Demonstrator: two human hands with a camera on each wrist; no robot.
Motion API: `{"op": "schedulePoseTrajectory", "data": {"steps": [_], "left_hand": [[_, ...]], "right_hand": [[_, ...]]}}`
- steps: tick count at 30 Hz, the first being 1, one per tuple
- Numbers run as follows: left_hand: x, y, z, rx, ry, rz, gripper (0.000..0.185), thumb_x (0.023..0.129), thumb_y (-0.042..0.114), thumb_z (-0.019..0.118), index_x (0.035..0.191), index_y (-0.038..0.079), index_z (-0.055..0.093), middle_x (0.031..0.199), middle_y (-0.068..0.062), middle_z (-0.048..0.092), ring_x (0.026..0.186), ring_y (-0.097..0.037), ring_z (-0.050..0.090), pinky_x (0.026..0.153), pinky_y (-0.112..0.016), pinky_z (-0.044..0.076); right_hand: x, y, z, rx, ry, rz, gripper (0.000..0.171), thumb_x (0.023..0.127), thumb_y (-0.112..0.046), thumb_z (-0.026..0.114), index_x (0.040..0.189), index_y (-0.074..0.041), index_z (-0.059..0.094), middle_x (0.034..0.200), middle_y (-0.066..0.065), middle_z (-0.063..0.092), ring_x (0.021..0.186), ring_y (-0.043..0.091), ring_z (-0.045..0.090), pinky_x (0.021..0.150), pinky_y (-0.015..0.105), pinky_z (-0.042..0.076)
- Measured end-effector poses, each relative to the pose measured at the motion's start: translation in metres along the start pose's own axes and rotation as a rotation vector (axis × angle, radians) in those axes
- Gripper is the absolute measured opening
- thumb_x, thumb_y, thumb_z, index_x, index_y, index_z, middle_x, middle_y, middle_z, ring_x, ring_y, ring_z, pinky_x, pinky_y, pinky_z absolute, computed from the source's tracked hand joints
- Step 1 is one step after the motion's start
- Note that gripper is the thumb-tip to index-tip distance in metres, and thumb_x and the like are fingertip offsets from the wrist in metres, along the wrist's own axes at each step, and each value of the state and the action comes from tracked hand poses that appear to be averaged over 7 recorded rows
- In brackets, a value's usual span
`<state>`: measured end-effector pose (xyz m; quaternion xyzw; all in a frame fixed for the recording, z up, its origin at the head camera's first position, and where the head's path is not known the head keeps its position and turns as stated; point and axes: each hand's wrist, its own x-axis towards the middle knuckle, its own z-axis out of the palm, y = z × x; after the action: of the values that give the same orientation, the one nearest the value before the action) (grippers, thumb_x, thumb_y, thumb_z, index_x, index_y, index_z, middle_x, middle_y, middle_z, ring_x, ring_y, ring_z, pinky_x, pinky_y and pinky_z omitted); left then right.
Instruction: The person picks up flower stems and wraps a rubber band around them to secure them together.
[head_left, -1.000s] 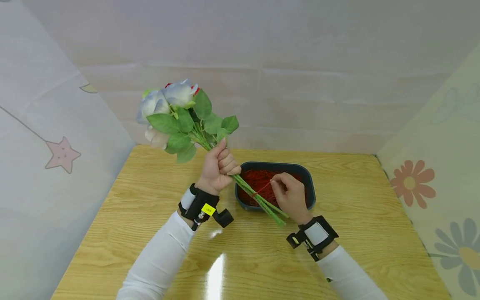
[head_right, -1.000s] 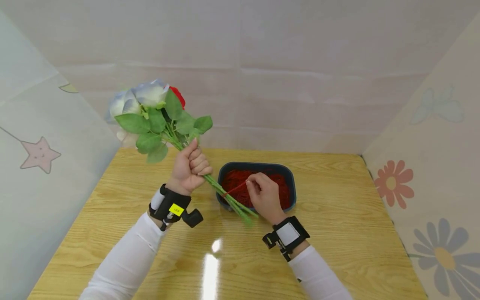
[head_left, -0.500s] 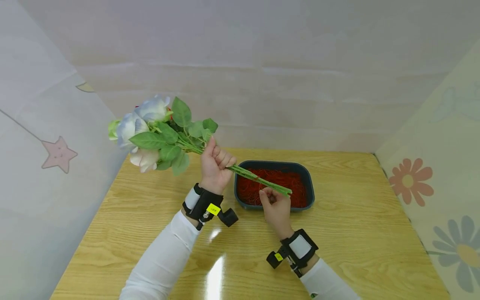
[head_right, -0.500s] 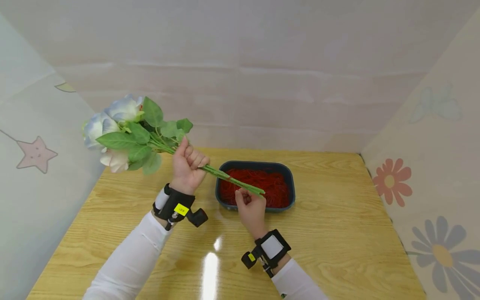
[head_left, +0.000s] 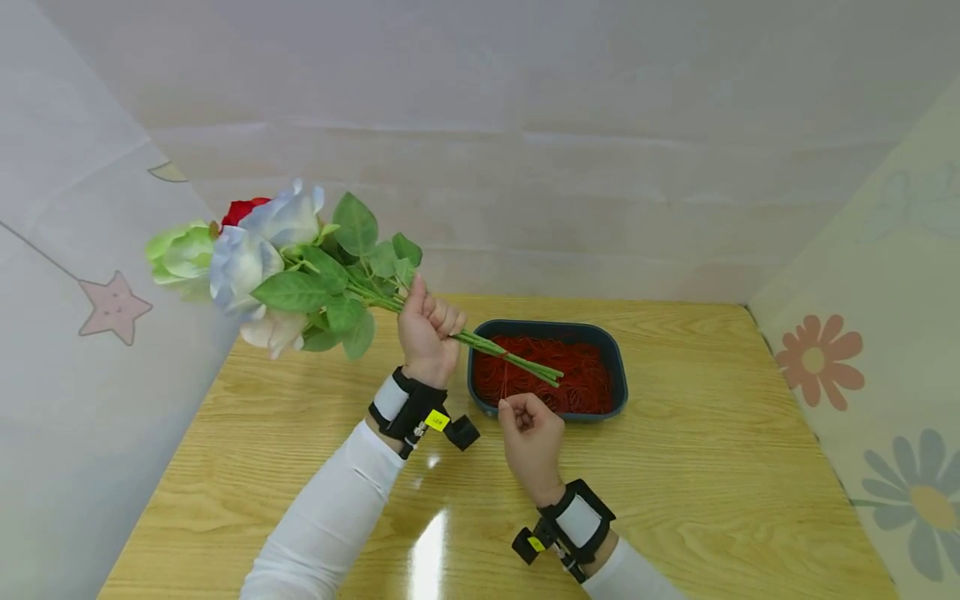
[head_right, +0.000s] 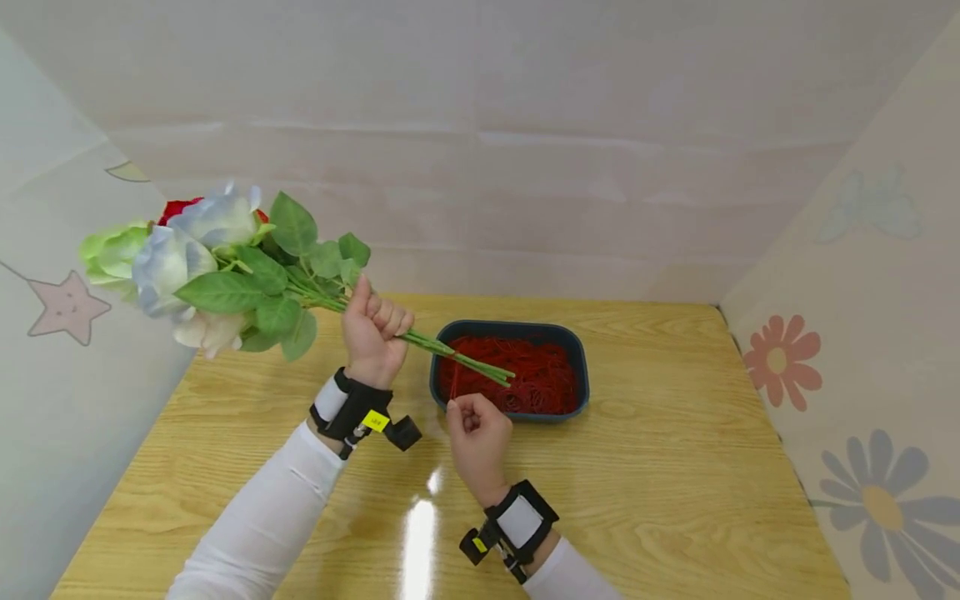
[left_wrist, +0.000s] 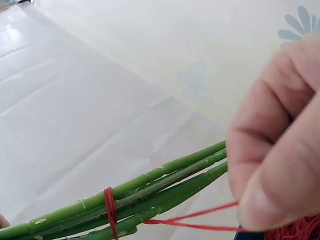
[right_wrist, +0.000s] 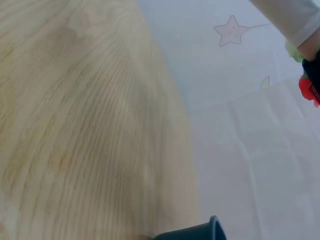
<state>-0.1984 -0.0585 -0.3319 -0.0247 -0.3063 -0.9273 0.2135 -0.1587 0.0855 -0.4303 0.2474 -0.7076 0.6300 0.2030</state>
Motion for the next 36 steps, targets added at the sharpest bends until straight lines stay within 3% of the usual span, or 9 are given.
{"op": "schedulePoseTrajectory", "data": {"steps": [6,9,17,22,24,31,36], "left_hand": [[0.004,-0.002,-0.005,0.018,-0.035,0.063,0.053,0.104,0.021,0.022,0.053,0.013,0.01,0.05,0.002,0.005,0.039,-0.01,0.005,0.049,-0.026,0.003],[0.004,-0.002,-0.005,0.045,-0.083,0.099,0.053,0.104,0.018,0.022,0.052,0.014,0.014,0.048,0.002,0.006,0.037,-0.009,0.006,0.045,-0.027,0.004],[0.003,0.002,-0.001,0.131,-0.221,0.106,0.044,0.102,0.014,0.029,0.058,0.018,0.027,0.046,0.002,0.009,0.037,-0.012,0.006,0.042,-0.029,0.005],[0.001,0.006,-0.001,0.194,-0.294,0.092,0.027,0.101,0.013,0.035,0.079,0.021,0.048,0.047,0.001,0.009,0.036,-0.013,0.006,0.04,-0.03,0.005],[0.001,0.009,0.001,0.2,-0.303,0.082,0.023,0.101,0.013,0.036,0.082,0.021,0.047,0.047,0.002,0.009,0.036,-0.012,0.007,0.038,-0.03,0.006],[0.0,0.02,0.007,0.266,-0.246,0.003,0.036,0.101,0.011,0.033,0.066,0.02,0.035,0.047,0.001,0.009,0.035,-0.012,0.007,0.039,-0.027,0.007],[0.0,0.026,0.008,0.336,-0.202,-0.055,0.04,0.101,0.014,0.034,0.061,0.02,0.029,0.046,0.001,0.009,0.036,-0.011,0.007,0.039,-0.024,0.01]], "right_hand": [[0.014,-0.01,-0.013,-0.041,-0.08,-0.168,0.017,0.076,0.017,0.06,0.073,0.001,0.06,0.056,0.009,0.051,0.046,0.005,0.037,0.044,0.015,0.033],[0.023,-0.015,-0.017,-0.047,-0.092,-0.234,0.017,0.074,0.018,0.06,0.073,0.0,0.059,0.056,0.007,0.049,0.046,0.006,0.036,0.044,0.016,0.032],[0.048,-0.022,-0.037,-0.134,-0.142,-0.282,0.019,0.074,0.016,0.059,0.069,-0.002,0.057,0.057,0.003,0.046,0.047,0.003,0.034,0.044,0.014,0.029],[0.05,-0.021,-0.047,-0.182,-0.177,-0.308,0.02,0.072,0.017,0.06,0.069,-0.003,0.055,0.056,0.002,0.043,0.049,0.004,0.033,0.045,0.013,0.027],[0.048,-0.019,-0.05,-0.2,-0.194,-0.307,0.021,0.07,0.017,0.06,0.069,-0.003,0.055,0.056,0.001,0.041,0.048,0.004,0.032,0.045,0.013,0.026],[0.041,-0.015,-0.058,-0.269,-0.273,-0.276,0.027,0.067,0.021,0.064,0.068,-0.003,0.053,0.052,-0.001,0.035,0.049,-0.002,0.025,0.046,0.008,0.02],[0.04,-0.034,-0.056,-0.265,-0.342,-0.256,0.028,0.066,0.024,0.064,0.066,0.0,0.05,0.05,0.004,0.031,0.048,-0.001,0.021,0.05,0.006,0.016]]}}
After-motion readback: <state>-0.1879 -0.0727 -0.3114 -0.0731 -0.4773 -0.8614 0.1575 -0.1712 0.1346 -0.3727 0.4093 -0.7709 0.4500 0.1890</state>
